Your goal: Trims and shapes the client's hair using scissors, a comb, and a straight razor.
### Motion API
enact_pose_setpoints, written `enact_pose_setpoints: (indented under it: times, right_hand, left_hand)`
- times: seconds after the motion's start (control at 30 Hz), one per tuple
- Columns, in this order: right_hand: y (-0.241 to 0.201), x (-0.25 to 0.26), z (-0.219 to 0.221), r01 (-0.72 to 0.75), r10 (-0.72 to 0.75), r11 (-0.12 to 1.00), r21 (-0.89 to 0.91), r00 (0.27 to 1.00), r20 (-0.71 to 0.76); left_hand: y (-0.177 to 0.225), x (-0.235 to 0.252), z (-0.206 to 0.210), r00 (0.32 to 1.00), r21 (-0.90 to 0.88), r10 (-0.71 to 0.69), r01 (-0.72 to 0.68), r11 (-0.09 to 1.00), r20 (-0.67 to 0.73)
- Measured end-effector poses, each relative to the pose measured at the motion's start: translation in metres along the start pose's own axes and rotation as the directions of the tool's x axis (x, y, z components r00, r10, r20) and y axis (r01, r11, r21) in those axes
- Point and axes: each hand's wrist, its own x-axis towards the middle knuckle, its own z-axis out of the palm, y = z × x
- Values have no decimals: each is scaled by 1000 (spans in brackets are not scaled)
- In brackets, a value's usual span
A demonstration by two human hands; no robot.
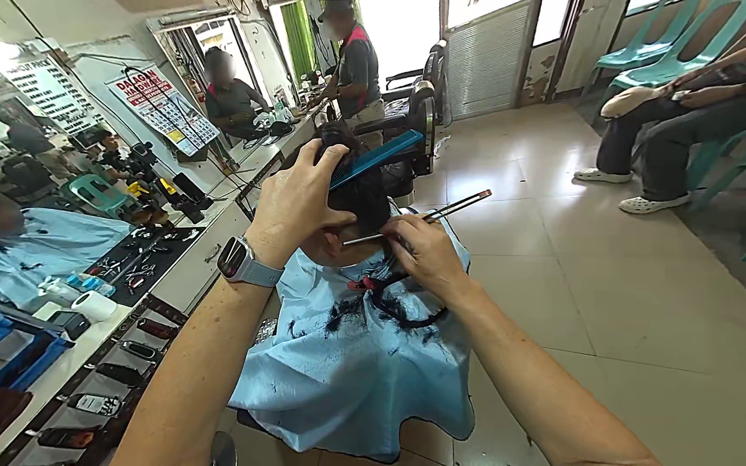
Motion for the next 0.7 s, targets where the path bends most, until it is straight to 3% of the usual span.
enact_pose_setpoints:
  times: [0.2,0.33,0.47,0.6,0.7]
  right_hand:
    - [0,-1,-1,50,-46,995,-87,998,39]
    - [-2,3,-6,22,-23,997,-75,999,-22]
    - [3,2,-4,71,-64,992,-107,996,60]
    - [2,8,-10,57,-57,995,-83,998,5]
    - [6,4,-7,93,-85,988,-127,994,64]
  left_hand:
    - [-1,1,1,1000,-18,1,-1,1000,-6]
    - [-1,1,0,1000,-21,8,-8,1000,1]
    - [-3,0,1,1000,-29,12,-12,999,-7]
    - [-2,0,1,1000,-32,10,-10,999,-14]
    - [-1,-1,0,1000,-28,5,-5,1000,-4]
